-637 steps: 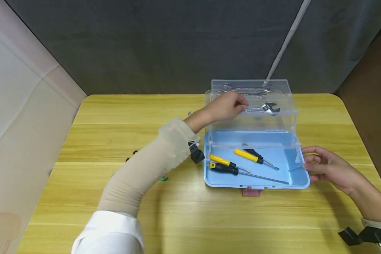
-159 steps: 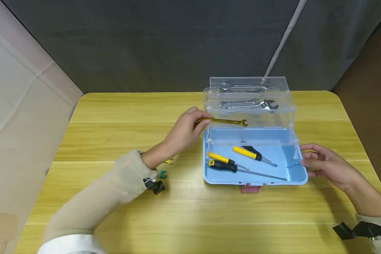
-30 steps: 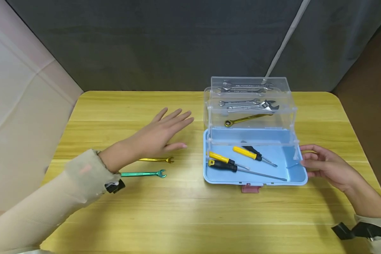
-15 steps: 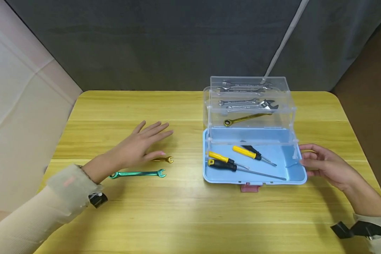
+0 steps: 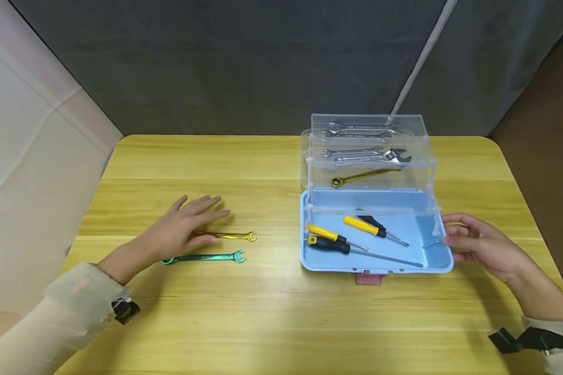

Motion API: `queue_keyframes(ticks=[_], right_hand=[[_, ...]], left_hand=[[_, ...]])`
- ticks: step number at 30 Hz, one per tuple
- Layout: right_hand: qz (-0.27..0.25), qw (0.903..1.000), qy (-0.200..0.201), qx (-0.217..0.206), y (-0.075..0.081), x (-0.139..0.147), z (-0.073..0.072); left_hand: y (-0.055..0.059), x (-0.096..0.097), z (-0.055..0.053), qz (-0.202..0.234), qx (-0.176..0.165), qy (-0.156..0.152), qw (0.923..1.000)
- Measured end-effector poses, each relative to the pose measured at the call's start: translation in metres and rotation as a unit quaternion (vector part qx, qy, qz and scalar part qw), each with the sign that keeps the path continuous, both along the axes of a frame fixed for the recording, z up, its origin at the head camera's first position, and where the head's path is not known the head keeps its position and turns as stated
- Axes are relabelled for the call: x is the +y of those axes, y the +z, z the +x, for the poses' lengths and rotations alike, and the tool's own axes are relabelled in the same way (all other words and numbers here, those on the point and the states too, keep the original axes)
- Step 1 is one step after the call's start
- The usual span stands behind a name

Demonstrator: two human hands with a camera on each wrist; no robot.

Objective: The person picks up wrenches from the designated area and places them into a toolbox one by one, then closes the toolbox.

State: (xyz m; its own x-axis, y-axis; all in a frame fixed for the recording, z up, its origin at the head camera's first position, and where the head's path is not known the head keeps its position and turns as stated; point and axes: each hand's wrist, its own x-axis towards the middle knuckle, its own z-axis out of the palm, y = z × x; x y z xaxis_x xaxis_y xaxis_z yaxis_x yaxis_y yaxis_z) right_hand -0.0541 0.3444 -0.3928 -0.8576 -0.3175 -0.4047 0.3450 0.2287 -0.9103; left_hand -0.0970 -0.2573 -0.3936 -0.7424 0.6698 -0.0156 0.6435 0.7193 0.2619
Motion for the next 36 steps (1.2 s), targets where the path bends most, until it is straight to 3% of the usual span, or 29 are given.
queue_keyframes(ticks=[7, 14, 19, 25, 36], right_hand=[[-0.021, 0.9998, 0.004, 0.004, 0.000, 0.001, 0.000], [-0.009, 0.9999, 0.004, 0.005, 0.000, 0.001, 0.000], [-0.013, 0.9999, 0.005, 0.003, 0.000, 0.000, 0.000], [-0.015, 0.9999, 0.008, 0.004, -0.001, 0.001, 0.000], [-0.020, 0.9997, 0.008, 0.008, 0.000, 0.001, 0.001]], left_hand=[[-0.011, -0.020, 0.002, -0.010, 0.005, 0.005, 0.9999], [-0.018, -0.032, 0.000, -0.009, 0.025, -0.004, 0.9996], [-0.023, -0.033, -0.002, 0.016, 0.043, 0.016, 0.9988], [-0.026, -0.033, 0.000, 0.021, 0.037, 0.035, 0.9985], [-0.024, -0.026, 0.000, 0.021, 0.037, 0.023, 0.9988]])
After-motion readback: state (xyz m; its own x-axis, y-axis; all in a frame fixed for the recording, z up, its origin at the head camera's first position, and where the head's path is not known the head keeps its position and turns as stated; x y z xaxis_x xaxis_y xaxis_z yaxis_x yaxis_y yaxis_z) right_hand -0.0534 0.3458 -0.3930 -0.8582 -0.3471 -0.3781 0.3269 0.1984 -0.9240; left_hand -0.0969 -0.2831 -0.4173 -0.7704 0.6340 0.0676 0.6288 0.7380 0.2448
